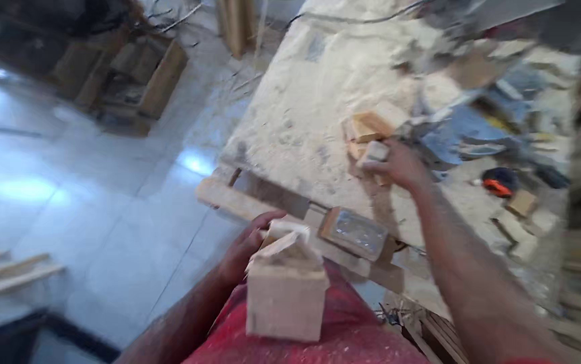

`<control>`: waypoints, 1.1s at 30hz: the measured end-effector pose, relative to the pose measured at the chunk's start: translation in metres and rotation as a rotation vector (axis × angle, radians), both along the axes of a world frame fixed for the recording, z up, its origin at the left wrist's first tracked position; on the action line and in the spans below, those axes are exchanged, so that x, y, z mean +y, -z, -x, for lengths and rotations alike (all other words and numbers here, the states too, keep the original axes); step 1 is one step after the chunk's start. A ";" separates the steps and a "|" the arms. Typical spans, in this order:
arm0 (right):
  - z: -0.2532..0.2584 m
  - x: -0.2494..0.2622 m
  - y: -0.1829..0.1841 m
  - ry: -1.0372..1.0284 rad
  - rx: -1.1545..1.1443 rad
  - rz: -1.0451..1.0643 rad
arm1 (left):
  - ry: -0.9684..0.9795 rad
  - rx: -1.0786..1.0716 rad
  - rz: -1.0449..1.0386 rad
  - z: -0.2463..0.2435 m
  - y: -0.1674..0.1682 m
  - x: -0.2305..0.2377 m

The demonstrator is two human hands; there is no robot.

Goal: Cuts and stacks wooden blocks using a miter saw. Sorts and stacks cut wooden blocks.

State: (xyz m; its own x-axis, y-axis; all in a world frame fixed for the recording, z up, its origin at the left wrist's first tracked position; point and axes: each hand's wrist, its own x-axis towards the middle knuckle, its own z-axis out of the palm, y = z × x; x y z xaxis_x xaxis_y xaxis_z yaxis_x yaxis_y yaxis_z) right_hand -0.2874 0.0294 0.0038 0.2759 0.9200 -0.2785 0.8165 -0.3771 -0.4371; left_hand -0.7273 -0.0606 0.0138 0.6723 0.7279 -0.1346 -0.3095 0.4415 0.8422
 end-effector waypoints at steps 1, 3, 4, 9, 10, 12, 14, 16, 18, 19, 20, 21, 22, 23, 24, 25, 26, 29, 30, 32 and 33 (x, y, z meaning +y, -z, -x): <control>0.005 -0.004 -0.003 -0.040 -0.029 -0.012 | -0.016 -0.023 0.024 0.001 0.004 -0.003; 0.016 -0.011 -0.029 -0.062 -0.079 -0.091 | -0.047 -0.019 0.049 0.000 0.009 -0.003; 0.027 -0.020 -0.050 -0.047 -0.038 -0.148 | -0.064 0.019 0.047 -0.002 0.006 -0.005; 0.141 -0.109 -0.175 -0.200 0.651 -0.555 | -0.062 0.000 -0.020 0.001 0.020 -0.010; 0.161 -0.124 -0.186 -0.333 0.733 -0.575 | -0.031 -0.044 -0.064 0.002 0.035 -0.008; 0.189 -0.140 -0.189 -0.570 0.697 -0.561 | -0.044 0.018 -0.055 -0.009 0.023 -0.005; 0.190 -0.142 -0.185 -0.651 0.633 -0.524 | -0.087 0.079 -0.017 -0.018 -0.007 -0.005; 0.163 -0.120 -0.177 -0.574 0.566 -0.600 | -0.061 0.049 -0.038 -0.017 -0.010 -0.002; 0.121 -0.068 -0.157 -0.370 0.228 -0.644 | -0.046 0.034 -0.083 -0.012 0.003 0.000; 0.096 -0.034 -0.141 -0.234 0.048 -0.550 | -0.042 0.040 -0.095 -0.011 0.006 0.000; 0.067 0.002 -0.121 -0.127 -0.067 -0.405 | -0.038 0.044 -0.104 -0.010 0.007 0.000; 0.036 0.034 -0.096 -0.066 -0.134 -0.268 | -0.045 0.050 -0.106 -0.010 0.006 -0.001; 0.008 0.058 -0.071 -0.049 -0.184 -0.152 | -0.061 0.060 -0.098 -0.011 0.003 -0.005; -0.013 0.074 -0.051 -0.068 -0.226 -0.072 | -0.092 0.093 -0.083 -0.011 -0.005 -0.009; -0.026 0.085 -0.037 -0.115 -0.278 -0.018 | -0.110 0.131 -0.063 -0.010 -0.012 -0.014; -0.030 0.092 -0.032 -0.153 -0.293 0.010 | -0.127 0.139 -0.039 -0.007 -0.015 -0.018; -0.028 0.094 -0.033 -0.173 -0.294 0.001 | -0.135 0.127 -0.013 -0.004 -0.015 -0.021; 0.013 0.064 -0.093 -0.202 -0.110 -0.178 | -0.146 0.112 0.017 -0.002 -0.015 -0.022; 0.040 0.037 -0.127 -0.248 -0.010 -0.255 | -0.145 0.139 0.022 -0.002 -0.017 -0.021; 0.098 -0.039 -0.186 -0.469 0.197 -0.468 | -0.154 0.168 0.096 -0.005 -0.024 -0.018; 0.125 -0.080 -0.204 -0.616 0.342 -0.557 | -0.162 0.232 0.128 -0.009 -0.030 -0.019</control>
